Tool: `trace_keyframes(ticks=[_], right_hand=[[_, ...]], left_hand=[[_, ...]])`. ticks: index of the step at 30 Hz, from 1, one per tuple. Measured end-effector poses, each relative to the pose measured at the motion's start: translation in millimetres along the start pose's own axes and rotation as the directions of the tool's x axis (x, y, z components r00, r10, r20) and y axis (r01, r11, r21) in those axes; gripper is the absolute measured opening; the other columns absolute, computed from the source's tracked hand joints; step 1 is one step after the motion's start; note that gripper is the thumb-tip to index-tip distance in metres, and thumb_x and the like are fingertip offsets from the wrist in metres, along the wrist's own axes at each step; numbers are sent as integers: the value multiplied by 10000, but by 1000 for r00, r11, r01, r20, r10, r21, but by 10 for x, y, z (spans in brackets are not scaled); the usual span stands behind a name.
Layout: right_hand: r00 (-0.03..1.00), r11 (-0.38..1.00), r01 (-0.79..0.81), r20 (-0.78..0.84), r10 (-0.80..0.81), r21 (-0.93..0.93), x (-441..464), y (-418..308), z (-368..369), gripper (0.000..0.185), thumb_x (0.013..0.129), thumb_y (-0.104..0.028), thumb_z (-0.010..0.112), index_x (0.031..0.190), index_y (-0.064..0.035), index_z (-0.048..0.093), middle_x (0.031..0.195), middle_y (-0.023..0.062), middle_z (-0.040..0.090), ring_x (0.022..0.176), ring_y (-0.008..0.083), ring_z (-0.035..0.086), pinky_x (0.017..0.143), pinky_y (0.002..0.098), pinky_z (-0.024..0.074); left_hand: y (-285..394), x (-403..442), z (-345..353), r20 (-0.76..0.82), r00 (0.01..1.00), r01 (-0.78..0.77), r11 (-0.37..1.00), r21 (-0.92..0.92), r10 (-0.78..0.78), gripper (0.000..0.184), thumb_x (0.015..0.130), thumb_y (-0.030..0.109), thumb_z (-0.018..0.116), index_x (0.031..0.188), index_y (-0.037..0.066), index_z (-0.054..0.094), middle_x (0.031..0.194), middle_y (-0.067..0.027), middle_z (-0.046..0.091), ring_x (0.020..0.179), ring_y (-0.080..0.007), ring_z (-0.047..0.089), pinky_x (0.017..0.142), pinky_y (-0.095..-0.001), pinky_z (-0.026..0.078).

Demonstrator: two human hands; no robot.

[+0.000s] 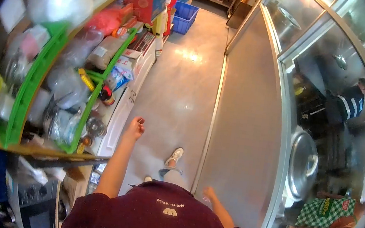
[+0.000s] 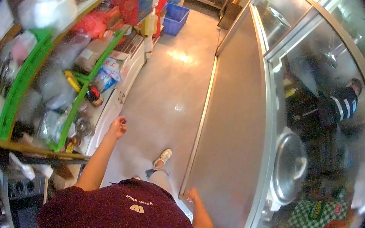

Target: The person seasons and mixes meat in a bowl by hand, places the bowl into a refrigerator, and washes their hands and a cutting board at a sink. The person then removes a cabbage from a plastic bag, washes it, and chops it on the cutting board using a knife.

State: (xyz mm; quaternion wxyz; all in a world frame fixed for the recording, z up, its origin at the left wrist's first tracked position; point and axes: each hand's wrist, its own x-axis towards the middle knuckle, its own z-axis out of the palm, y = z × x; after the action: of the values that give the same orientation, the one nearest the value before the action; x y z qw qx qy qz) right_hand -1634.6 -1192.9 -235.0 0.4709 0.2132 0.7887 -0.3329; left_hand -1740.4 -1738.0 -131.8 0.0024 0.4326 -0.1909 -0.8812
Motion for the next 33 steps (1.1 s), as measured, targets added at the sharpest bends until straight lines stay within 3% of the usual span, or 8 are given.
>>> trace_keyframes(ticks=[7,12,13,14,17,23,26,33], right_hand=[[996,996,-90,-2,90,2,897,-1028,-985,266,822,-211,524,1019,-35,559,712,133,597,538,231,580,428,353,472],[936,806,171,-163,-313,-566,2107,-2446,-1743,194,753,-139,544,860,16,590,725,182,608,543,279,584,502,382,493],[955,891,182,-142,-261,-415,2082,-3051,-1864,172,742,-135,529,748,23,596,704,194,609,559,292,597,532,397,491],[844,775,392,-142,-518,-496,2346,-3458,-1907,213,768,-162,499,741,23,600,691,179,613,575,285,607,545,399,486],[672,630,613,-103,-733,-477,2674,-4896,-1961,244,788,-178,482,846,10,627,678,131,607,576,231,590,561,350,477],[782,791,611,-122,-611,-38,2808,-6772,-2123,268,754,-191,521,920,-7,622,675,115,599,579,190,581,563,328,476],[852,832,484,-72,-519,-272,3180,-6766,-2457,268,730,-197,534,889,2,618,683,111,607,586,190,583,556,328,480],[965,973,30,-260,32,230,3727,-6093,-3165,139,740,-71,472,771,27,565,577,149,560,425,219,530,379,372,413]], left_hand=[[527,1004,946,-62,998,-17,997,69,21,60,814,197,540,804,144,513,657,28,536,460,-60,392,383,-182,316],[1001,1543,1083,-97,987,-124,992,6,124,71,782,171,561,730,143,523,641,35,527,453,-59,386,382,-173,308],[1047,1601,1079,-143,984,-115,992,-56,106,79,778,169,562,715,144,523,636,34,527,446,-60,384,381,-174,308],[1144,1697,1142,-178,980,-116,986,-118,94,88,775,166,563,699,145,523,632,34,527,439,-62,382,380,-175,308],[1301,2083,1175,-280,958,-112,980,-166,62,69,771,152,553,709,137,526,619,30,521,435,-61,398,373,-175,316],[1982,3589,1723,-262,965,-24,987,-161,-19,82,756,144,548,681,119,526,549,18,468,406,-75,405,352,-195,325],[2432,4322,2764,-143,987,-73,997,-11,71,110,791,176,526,703,110,520,556,7,473,370,-83,377,325,-205,306],[3200,5475,5417,89,995,-68,974,215,50,119,834,234,547,871,134,492,781,6,563,481,-74,401,415,-201,359]])
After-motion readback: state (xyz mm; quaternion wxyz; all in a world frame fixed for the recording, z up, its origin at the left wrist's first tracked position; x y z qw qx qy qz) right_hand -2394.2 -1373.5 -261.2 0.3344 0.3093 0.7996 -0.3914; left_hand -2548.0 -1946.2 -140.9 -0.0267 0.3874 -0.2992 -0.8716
